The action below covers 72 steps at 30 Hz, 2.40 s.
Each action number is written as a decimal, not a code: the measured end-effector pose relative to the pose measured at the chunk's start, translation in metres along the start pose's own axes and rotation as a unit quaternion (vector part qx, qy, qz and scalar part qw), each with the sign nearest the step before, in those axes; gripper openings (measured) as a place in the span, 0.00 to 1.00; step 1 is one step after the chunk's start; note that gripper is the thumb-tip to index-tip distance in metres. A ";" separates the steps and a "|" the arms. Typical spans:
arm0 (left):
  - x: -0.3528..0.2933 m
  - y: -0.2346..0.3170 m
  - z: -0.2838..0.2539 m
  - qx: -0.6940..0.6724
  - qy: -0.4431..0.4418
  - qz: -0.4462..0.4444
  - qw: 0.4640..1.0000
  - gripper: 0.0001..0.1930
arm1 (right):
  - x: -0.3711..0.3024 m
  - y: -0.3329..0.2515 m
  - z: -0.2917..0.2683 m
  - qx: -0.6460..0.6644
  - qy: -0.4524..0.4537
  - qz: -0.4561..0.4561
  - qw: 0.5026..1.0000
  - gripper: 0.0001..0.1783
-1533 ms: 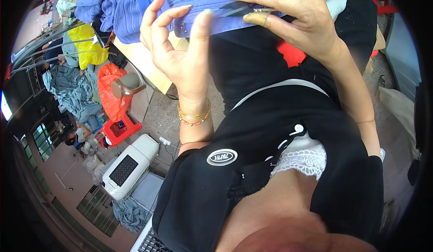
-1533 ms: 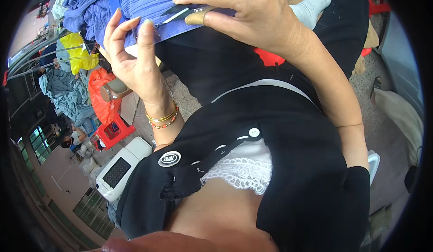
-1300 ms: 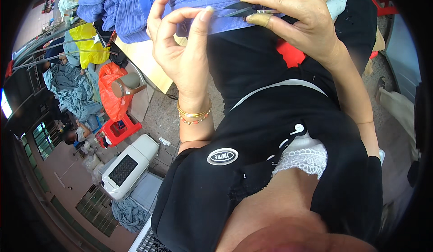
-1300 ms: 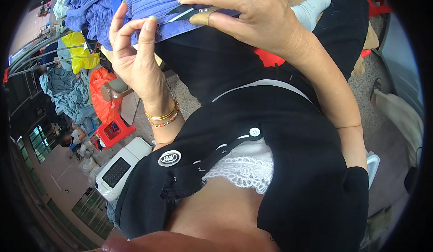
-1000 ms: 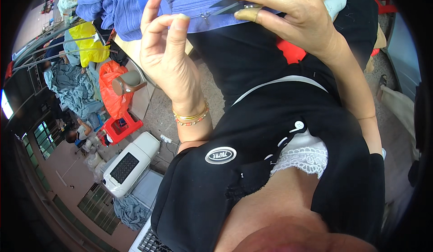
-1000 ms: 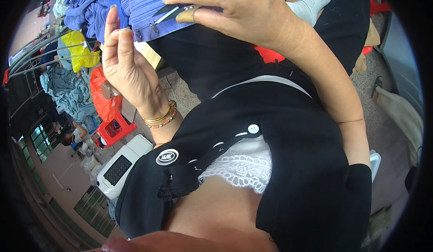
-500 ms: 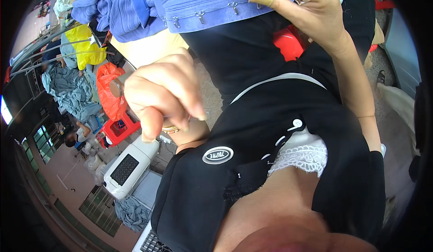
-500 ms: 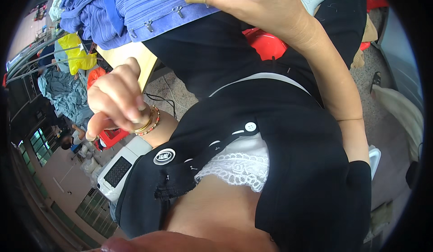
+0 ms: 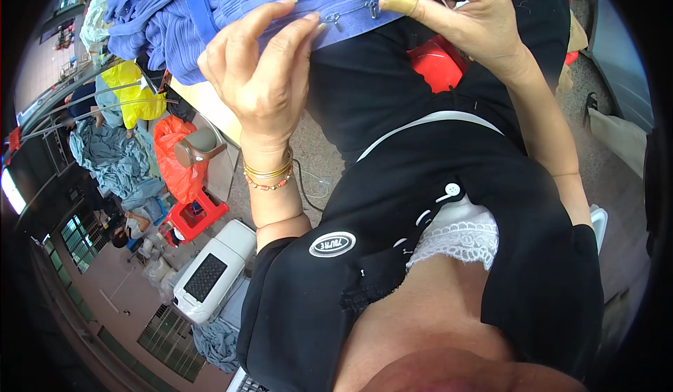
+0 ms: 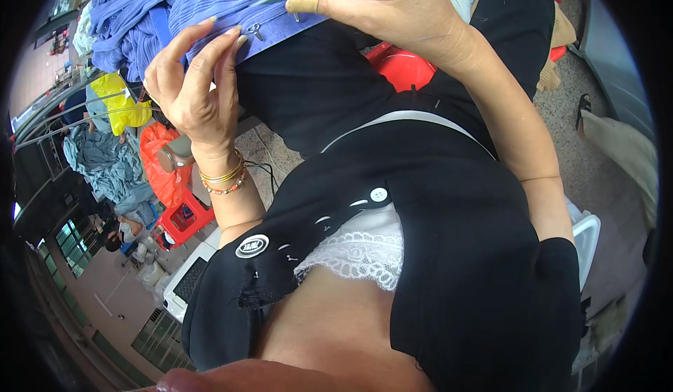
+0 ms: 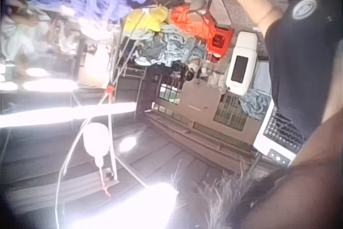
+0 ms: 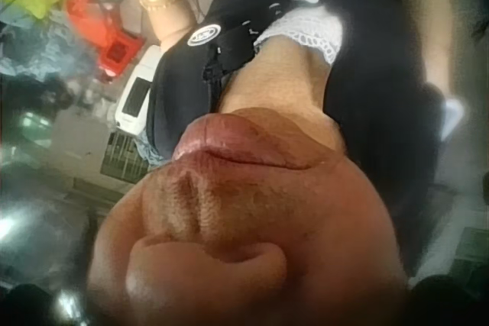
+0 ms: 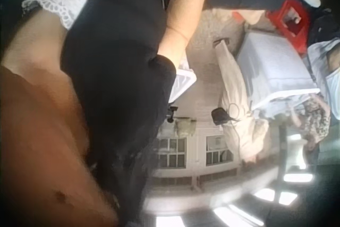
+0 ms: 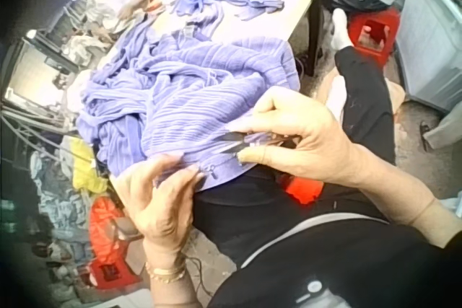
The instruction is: Trimming loose threads and inspecting finishing details on purple garments using small snips in a factory setting.
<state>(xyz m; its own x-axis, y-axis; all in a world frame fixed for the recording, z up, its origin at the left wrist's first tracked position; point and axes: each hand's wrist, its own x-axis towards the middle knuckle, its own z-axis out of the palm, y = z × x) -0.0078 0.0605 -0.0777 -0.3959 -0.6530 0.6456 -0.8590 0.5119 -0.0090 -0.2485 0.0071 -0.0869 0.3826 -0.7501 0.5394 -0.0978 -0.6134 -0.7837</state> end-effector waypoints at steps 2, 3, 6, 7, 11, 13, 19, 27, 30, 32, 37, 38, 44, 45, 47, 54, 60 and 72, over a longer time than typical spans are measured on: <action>0.002 0.004 0.002 0.011 0.013 0.017 1.000 0.10 | -0.003 0.004 0.003 0.029 -0.016 0.011 0.999 0.20; 0.002 0.004 0.002 0.011 0.013 0.019 1.000 0.10 | -0.003 0.006 0.004 0.040 -0.024 0.006 0.999 0.20; 0.002 0.007 0.000 -0.010 0.012 -0.005 1.000 0.08 | -0.002 0.006 0.005 -0.003 -0.034 -0.032 0.999 0.19; 0.001 0.009 0.000 -0.021 0.004 -0.014 1.000 0.08 | -0.002 0.006 0.006 -0.019 -0.035 -0.050 0.998 0.19; 0.000 0.011 0.000 -0.030 -0.004 -0.035 0.999 0.06 | -0.002 0.006 0.010 -0.022 -0.033 -0.058 0.998 0.18; 0.000 0.012 0.001 -0.034 0.000 -0.037 0.999 0.06 | -0.001 0.004 0.012 -0.043 -0.027 -0.069 0.996 0.16; -0.002 0.013 0.002 -0.057 0.010 -0.060 0.997 0.06 | 0.001 0.006 0.015 -0.081 -0.026 -0.098 0.991 0.12; -0.012 0.015 0.005 -0.392 0.124 -0.293 0.863 0.02 | 0.007 0.012 0.019 0.026 -0.019 -0.053 0.998 0.15; -0.011 0.019 0.003 -0.448 0.153 -0.327 0.818 0.02 | 0.013 0.029 0.037 0.012 0.088 -0.271 0.959 0.15; -0.012 0.025 0.000 -0.459 0.154 -0.338 0.807 0.02 | 0.012 0.017 0.037 -0.059 0.043 -0.242 0.968 0.14; -0.010 0.021 0.000 -0.518 0.181 -0.350 0.759 0.06 | 0.017 0.005 0.040 -0.138 0.011 -0.244 0.960 0.15; -0.010 0.020 0.000 -0.518 0.180 -0.350 0.759 0.06 | 0.018 0.005 0.041 -0.157 -0.001 -0.246 0.956 0.16; 0.012 0.022 -0.025 -0.573 0.200 -0.372 0.702 0.06 | 0.022 0.003 0.035 -0.116 -0.042 -0.110 0.986 0.11; 0.011 0.018 -0.032 -0.592 0.218 -0.345 0.695 0.07 | 0.024 0.004 0.031 -0.089 -0.032 -0.092 0.991 0.13; 0.001 0.003 -0.037 -0.591 0.150 -0.180 0.772 0.19 | 0.025 0.019 0.031 0.006 -0.017 -0.055 0.998 0.17; -0.030 -0.010 0.016 -0.328 0.039 -0.374 0.867 0.19 | -0.006 0.045 0.012 0.116 0.026 0.171 0.978 0.16; -0.039 -0.008 0.032 -0.319 0.124 -0.429 0.836 0.20 | -0.024 0.062 0.014 0.272 0.064 0.240 0.930 0.21; -0.057 -0.062 0.035 -0.065 0.098 -0.328 0.937 0.12 | -0.010 0.067 0.033 0.213 0.024 0.143 0.966 0.16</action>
<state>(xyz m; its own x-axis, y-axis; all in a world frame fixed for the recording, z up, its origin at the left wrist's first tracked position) 0.0566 0.0467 -0.1409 0.2816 -0.7424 0.6079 -0.8451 0.1081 0.5235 -0.2283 -0.0188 -0.1552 0.3529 -0.8904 0.2876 0.1984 -0.2292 -0.9530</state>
